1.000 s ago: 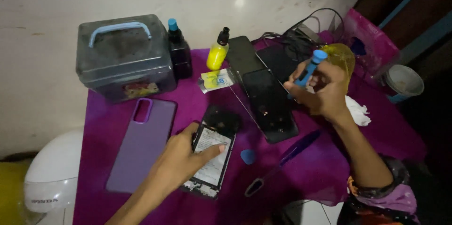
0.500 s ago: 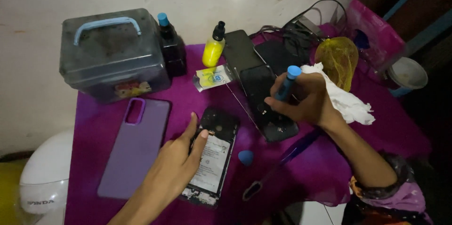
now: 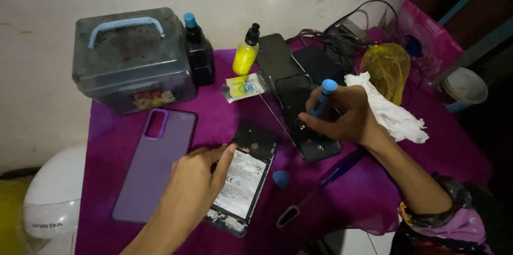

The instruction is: The person uses a blue-handled screwdriver to remove screws from the back of a disassembled smartphone. The phone is held in the left hand while the right hand operates the tool. The back cover remains attached but is being worked on to separate it from the chassis.

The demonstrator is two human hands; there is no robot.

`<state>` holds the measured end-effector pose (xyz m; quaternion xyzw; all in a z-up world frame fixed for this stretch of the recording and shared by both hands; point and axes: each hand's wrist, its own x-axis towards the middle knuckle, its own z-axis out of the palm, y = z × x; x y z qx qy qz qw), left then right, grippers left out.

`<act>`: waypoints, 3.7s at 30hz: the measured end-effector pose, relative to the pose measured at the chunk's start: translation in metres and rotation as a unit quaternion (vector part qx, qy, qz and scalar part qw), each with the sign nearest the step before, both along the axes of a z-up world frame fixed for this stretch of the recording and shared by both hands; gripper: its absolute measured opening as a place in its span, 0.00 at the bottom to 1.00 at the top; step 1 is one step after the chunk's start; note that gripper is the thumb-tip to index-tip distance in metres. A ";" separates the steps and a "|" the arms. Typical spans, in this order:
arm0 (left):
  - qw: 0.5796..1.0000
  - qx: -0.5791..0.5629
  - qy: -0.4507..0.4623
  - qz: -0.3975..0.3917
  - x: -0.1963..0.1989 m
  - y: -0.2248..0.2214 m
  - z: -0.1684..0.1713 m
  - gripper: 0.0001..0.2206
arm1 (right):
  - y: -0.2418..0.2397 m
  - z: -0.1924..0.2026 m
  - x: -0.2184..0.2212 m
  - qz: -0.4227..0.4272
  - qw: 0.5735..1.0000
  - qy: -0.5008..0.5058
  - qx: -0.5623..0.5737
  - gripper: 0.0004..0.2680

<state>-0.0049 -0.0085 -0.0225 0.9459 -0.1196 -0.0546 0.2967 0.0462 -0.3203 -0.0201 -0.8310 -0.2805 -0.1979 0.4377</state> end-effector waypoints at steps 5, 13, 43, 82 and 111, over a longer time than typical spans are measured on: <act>0.997 -0.002 -0.079 -0.007 0.003 0.004 -0.017 0.19 | 0.003 0.011 -0.003 0.006 0.999 -0.017 -0.026 0.08; 0.928 -0.172 -0.305 -0.125 -0.006 -0.003 0.009 0.13 | 0.006 0.016 -0.010 0.010 0.996 0.028 0.086 0.10; 0.900 -0.406 0.016 -0.160 -0.012 -0.003 0.024 0.09 | 0.044 0.002 -0.024 0.167 0.909 0.139 0.356 0.05; 0.907 -0.382 -0.013 -0.177 -0.010 -0.003 0.021 0.07 | 0.044 -0.005 -0.024 0.172 0.944 0.100 0.265 0.09; 0.892 -0.433 0.048 -0.123 -0.010 -0.003 0.019 0.03 | 0.049 0.008 -0.033 0.234 0.918 0.070 0.312 0.08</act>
